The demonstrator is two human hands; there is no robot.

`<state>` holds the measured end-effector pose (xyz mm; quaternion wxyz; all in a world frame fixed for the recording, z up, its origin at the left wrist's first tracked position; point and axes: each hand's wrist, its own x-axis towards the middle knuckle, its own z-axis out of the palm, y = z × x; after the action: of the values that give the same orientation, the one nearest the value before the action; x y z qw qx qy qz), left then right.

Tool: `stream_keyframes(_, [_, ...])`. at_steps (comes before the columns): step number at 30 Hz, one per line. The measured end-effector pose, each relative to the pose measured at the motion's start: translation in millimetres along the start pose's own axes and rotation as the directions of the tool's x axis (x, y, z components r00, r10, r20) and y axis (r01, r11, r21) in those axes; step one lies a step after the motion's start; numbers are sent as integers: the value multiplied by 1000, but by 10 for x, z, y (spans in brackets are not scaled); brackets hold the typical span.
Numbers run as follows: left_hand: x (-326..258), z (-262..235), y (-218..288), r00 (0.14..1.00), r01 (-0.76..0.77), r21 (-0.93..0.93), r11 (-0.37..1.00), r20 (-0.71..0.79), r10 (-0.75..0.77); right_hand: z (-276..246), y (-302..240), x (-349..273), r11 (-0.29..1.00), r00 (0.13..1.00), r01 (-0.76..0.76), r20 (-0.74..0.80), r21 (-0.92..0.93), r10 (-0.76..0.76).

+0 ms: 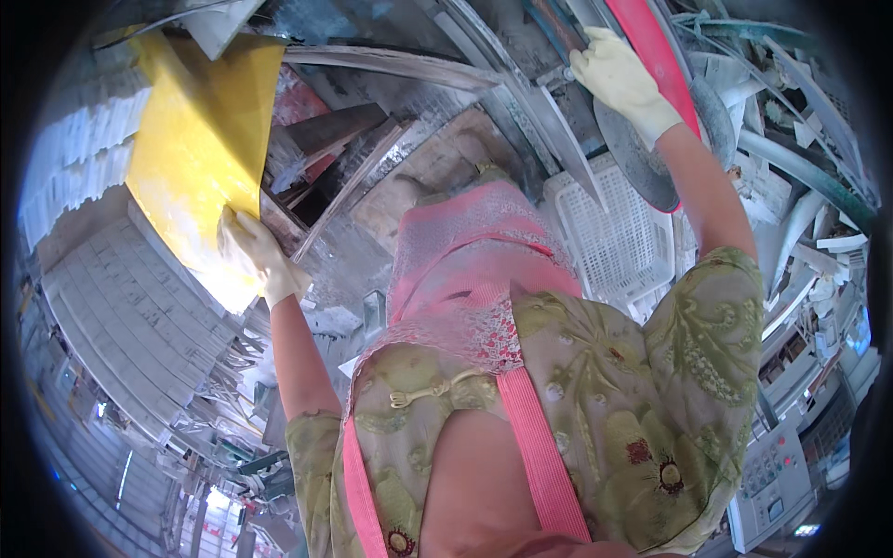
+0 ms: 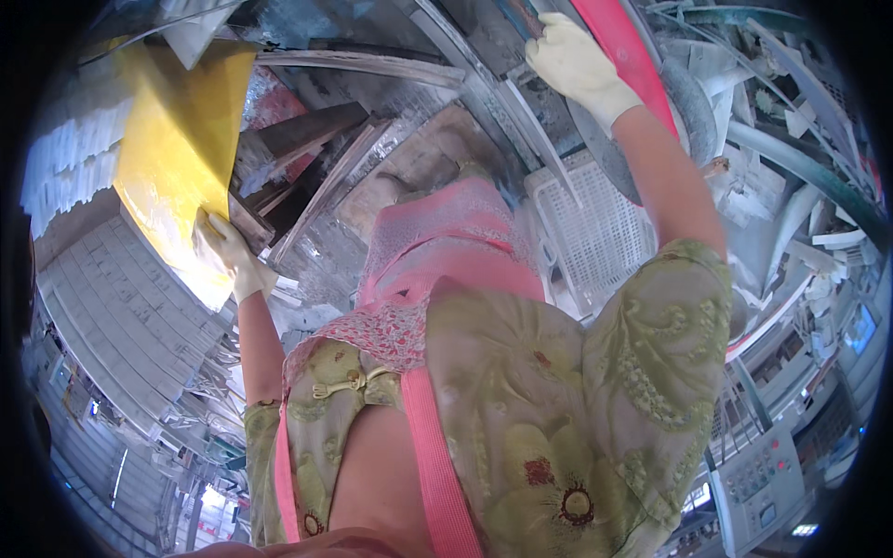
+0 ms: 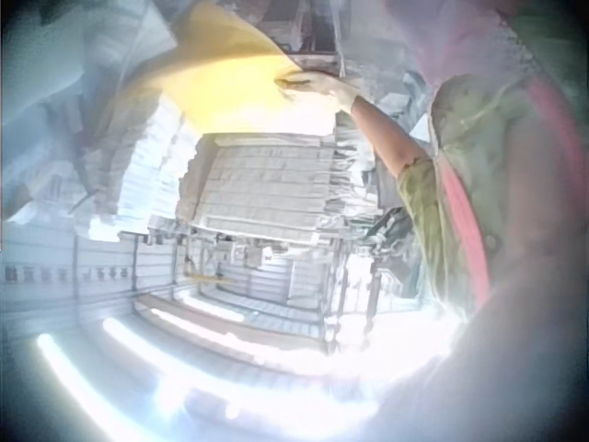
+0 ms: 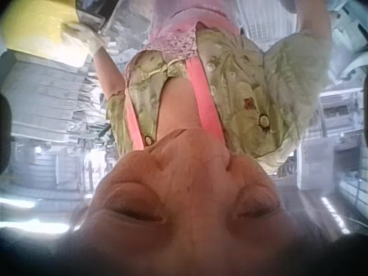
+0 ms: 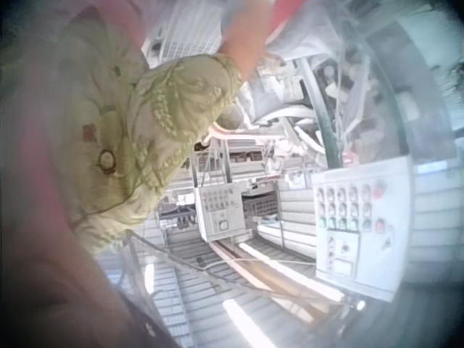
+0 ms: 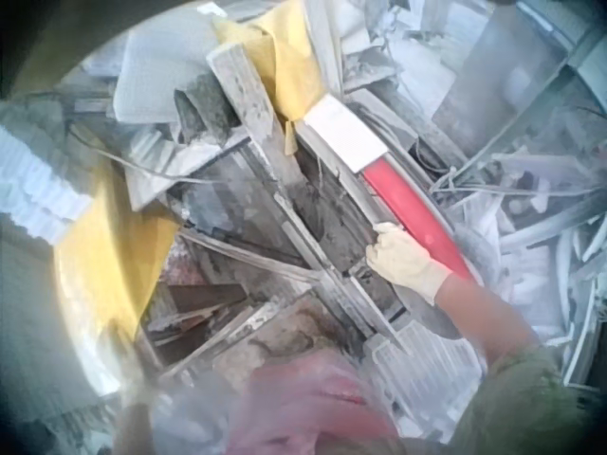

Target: The person repeatedly picks up small white rectangular tiles from a yellow tray and stacks them on a growing pile. The person uses both hands to handle the tiles and maintain alignment while stacking.

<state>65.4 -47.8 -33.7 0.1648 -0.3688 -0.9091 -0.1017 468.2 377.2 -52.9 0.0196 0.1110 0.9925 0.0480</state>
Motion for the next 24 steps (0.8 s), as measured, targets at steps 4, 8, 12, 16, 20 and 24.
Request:
stream_keyframes(4, [4, 34, 9, 999, 0, -1, 1000, -43, 0, -81, 19, 26, 1000, 998, 27, 65, -15, -26])
stream_keyframes(8, [-49, 111, -110, 996, -28, 16, 999, -83, 30, -51, 31, -1, 946, 972, 202, 168, -253, -163])
stream_keyframes(12, [-65, 210, -226, 989, -31, 39, 999, -144, 36, 1, 52, -2, 874, 956, 250, 251, -416, -154])
stream_keyframes(16, [-4, 272, -231, 970, -63, 53, 997, -233, 74, -86, -42, 50, 826, 955, 257, 262, -501, -137])
stream_keyframes(20, [12, 245, -197, 978, -6, 105, 994, -207, 28, -230, -125, 76, 802, 861, 285, 508, -524, 26])
stream_keyframes(24, [74, 152, -258, 999, -26, 72, 997, -22, 28, -154, -62, 112, 910, 955, 134, 297, -392, -12])
